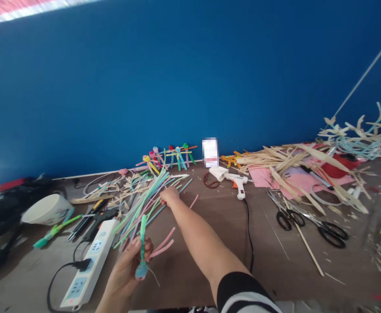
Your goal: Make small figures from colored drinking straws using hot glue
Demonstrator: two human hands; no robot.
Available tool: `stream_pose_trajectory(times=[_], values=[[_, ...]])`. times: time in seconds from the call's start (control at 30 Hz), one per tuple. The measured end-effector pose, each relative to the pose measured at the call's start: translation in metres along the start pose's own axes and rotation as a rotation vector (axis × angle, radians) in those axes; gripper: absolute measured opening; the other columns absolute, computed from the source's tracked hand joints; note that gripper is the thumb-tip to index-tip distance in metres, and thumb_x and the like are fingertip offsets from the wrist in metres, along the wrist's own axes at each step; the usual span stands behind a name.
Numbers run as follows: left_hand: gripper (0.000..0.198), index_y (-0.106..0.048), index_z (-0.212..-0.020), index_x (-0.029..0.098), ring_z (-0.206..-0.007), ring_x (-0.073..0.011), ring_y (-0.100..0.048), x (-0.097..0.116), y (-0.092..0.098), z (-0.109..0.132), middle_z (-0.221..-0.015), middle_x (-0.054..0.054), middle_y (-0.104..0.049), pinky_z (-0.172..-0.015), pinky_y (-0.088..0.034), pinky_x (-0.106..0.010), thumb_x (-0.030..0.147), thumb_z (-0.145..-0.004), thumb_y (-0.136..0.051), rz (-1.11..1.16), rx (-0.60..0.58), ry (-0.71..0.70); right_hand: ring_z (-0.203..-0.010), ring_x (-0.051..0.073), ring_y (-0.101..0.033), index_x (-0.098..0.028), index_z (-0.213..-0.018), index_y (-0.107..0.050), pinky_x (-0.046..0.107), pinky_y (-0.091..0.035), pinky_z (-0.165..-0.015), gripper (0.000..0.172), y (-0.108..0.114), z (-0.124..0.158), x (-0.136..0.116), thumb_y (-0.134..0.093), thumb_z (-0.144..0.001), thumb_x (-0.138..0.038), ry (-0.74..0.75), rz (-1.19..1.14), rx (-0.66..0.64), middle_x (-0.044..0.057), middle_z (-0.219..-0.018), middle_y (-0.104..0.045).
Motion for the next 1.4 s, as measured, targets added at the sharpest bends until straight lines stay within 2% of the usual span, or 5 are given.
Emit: stream_pose_trajectory(times=[0.47, 0.67, 0.87, 1.13, 1.4], values=[[0.019, -0.058, -0.069, 0.015, -0.046, -0.0042, -0.045, -0.007, 0.004, -0.003, -0.059, 0.003, -0.053, -0.042, -0.039, -0.014, 0.027, -0.060, -0.069, 0.110, -0.079, -0.038, -0.066, 0.019, -0.062, -0.014, -0.064, -0.055, 0.021, -0.043, -0.047, 0.002, 0.008, 0.038, -0.018, -0.057, -0.065, -0.016, 0.197, -0.098, 0.148, 0.008, -0.069, -0.064], [0.020, -0.058, -0.065, 0.015, -0.045, -0.0043, -0.044, -0.001, 0.003, -0.009, -0.061, 0.002, -0.056, -0.041, -0.038, -0.014, 0.029, -0.057, -0.071, 0.167, -0.143, -0.098, -0.049, 0.009, -0.057, -0.018, -0.071, -0.044, 0.016, -0.043, -0.044, 0.002, 0.068, 0.080, -0.033, -0.045, -0.073, -0.017, 0.417, -0.349, -0.012, -0.004, -0.057, -0.058], [0.019, -0.058, -0.066, 0.013, -0.047, -0.0038, -0.046, 0.004, -0.043, -0.013, -0.105, -0.008, -0.059, -0.041, -0.039, -0.017, 0.028, -0.059, -0.069, 0.089, -0.260, -0.105, -0.032, 0.006, -0.042, -0.018, -0.078, -0.047, 0.017, -0.034, -0.035, 0.009, 0.109, 0.151, 0.028, -0.050, -0.070, -0.022, 0.521, -0.217, -0.226, -0.008, -0.047, -0.049], [0.024, -0.058, -0.071, 0.014, -0.042, -0.0067, -0.044, -0.015, -0.099, -0.033, -0.053, 0.001, -0.053, -0.032, -0.031, -0.014, 0.033, -0.060, -0.068, -0.014, -0.259, -0.032, -0.054, 0.009, -0.047, -0.016, -0.073, -0.058, 0.019, -0.034, -0.051, 0.014, 0.148, 0.184, 0.133, -0.047, -0.074, -0.024, 0.478, 0.220, 0.144, -0.002, -0.059, -0.053], [0.016, -0.062, -0.066, 0.012, -0.053, -0.0077, -0.050, -0.012, -0.126, -0.025, -0.065, -0.002, -0.058, -0.051, -0.040, -0.021, 0.027, -0.063, -0.067, -0.284, -0.489, -0.149, -0.081, 0.018, -0.055, -0.020, -0.085, -0.064, 0.028, -0.039, -0.073, 0.020, 0.195, 0.204, 0.129, -0.048, -0.076, -0.030, 0.494, 0.350, 0.103, 0.004, -0.085, -0.063]])
Point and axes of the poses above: each hand's wrist, its own z-axis away from the middle knuckle, its own y-axis out of the back of the hand, x = y × z, the point moved 7 cm from there along -z, towards the middle knuckle
